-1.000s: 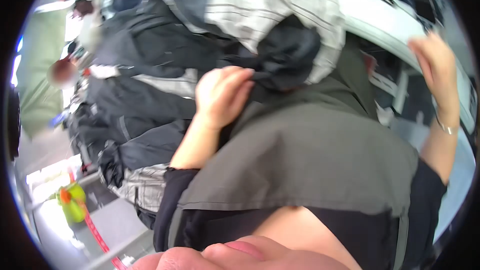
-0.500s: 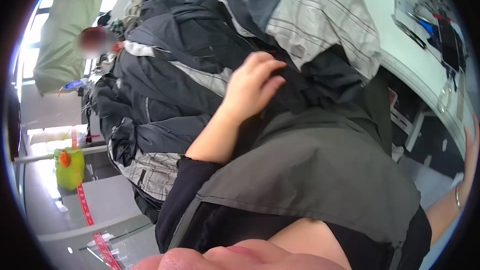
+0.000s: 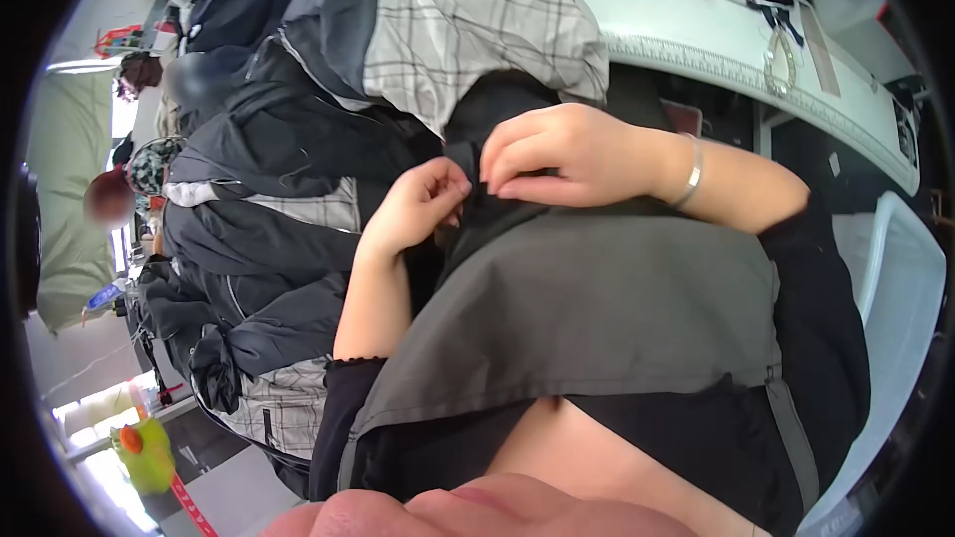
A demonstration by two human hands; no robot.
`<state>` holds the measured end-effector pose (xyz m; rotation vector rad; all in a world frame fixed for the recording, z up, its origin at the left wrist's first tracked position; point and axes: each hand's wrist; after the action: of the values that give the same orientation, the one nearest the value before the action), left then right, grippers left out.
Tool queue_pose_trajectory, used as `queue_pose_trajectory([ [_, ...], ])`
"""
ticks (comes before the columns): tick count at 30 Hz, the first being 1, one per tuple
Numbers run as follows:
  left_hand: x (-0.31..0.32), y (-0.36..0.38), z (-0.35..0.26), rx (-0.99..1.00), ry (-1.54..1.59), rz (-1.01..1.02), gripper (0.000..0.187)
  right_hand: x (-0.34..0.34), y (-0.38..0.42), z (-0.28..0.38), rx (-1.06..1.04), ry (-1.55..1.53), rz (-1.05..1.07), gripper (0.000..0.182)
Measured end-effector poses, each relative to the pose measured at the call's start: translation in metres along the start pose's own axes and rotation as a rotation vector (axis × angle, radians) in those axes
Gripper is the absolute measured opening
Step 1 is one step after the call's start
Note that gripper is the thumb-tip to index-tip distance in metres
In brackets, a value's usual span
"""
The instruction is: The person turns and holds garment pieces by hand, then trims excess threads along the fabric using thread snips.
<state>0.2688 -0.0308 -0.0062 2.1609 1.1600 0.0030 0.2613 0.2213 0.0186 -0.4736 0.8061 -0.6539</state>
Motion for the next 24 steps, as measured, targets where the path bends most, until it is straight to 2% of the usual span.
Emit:
queue_pose_trajectory([
  [3, 0.011, 0.001, -0.003, 0.176, -0.231, -0.271, 0.027, 0.022, 0.008, -0.016, 0.099, 0.066, 0.120, 0.017],
  [4, 0.015, 0.006, -0.007, 0.188, -0.452, -0.416, 0.032, 0.025, 0.012, -0.020, 0.142, 0.124, 0.151, 0.020],
  [5, 0.016, 0.007, -0.011, 0.113, -0.499, -0.350, 0.033, 0.028, 0.016, -0.024, 0.233, 0.167, 0.237, 0.026],
  [6, 0.017, 0.008, -0.012, 0.037, -0.547, -0.281, 0.033, 0.031, 0.021, -0.026, 0.245, 0.156, 0.236, 0.026],
  [7, 0.020, 0.002, -0.002, 0.032, -0.544, -0.270, 0.033, 0.033, 0.025, -0.028, 0.286, 0.202, 0.289, 0.029],
  [9, 0.027, -0.009, 0.012, 0.207, -0.770, -0.255, 0.027, 0.033, 0.028, -0.026, 0.378, 0.231, 0.368, 0.039],
  [10, 0.027, -0.008, 0.009, 0.208, -0.770, -0.250, 0.027, 0.034, 0.030, -0.024, 0.383, 0.230, 0.367, 0.039],
  [12, 0.022, -0.005, -0.006, -0.118, -0.026, 0.019, 0.018, 0.035, 0.032, -0.024, 0.345, 0.346, 0.314, 0.045],
  [13, 0.020, 0.000, -0.009, -0.061, 0.318, -0.018, 0.014, 0.034, 0.032, -0.026, 0.350, 0.353, 0.310, 0.045],
  [14, 0.021, 0.005, -0.016, 0.130, 0.778, 0.021, 0.014, 0.035, 0.032, -0.027, 0.279, 0.303, 0.272, 0.046],
  [16, 0.017, 0.002, -0.024, 0.321, 0.979, 0.154, 0.016, 0.042, 0.035, -0.026, 0.213, 0.249, 0.234, 0.046],
  [18, 0.016, -0.001, -0.031, 0.339, 1.018, 0.211, 0.021, 0.046, 0.036, -0.026, 0.463, 0.036, 0.056, 0.040],
  [19, 0.016, -0.004, -0.037, 0.359, 0.952, 0.172, 0.023, 0.044, 0.036, -0.027, 0.460, 0.044, 0.055, 0.040],
  [22, 0.009, -0.008, -0.036, 0.386, 0.853, 0.172, 0.030, 0.039, 0.040, -0.028, 0.401, -0.457, -0.279, 0.022],
  [24, 0.005, -0.014, -0.023, 0.511, 0.724, -0.189, 0.031, 0.034, 0.045, -0.029, 0.389, -0.532, -0.263, 0.017],
])
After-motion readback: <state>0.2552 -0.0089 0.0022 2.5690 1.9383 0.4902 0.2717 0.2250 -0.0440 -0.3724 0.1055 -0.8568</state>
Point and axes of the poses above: each hand's wrist, its own y-axis away from the middle knuckle, its own x-axis out of the palm, z = x × y, and after that the axes turned 9 degrees about -x, right-handed
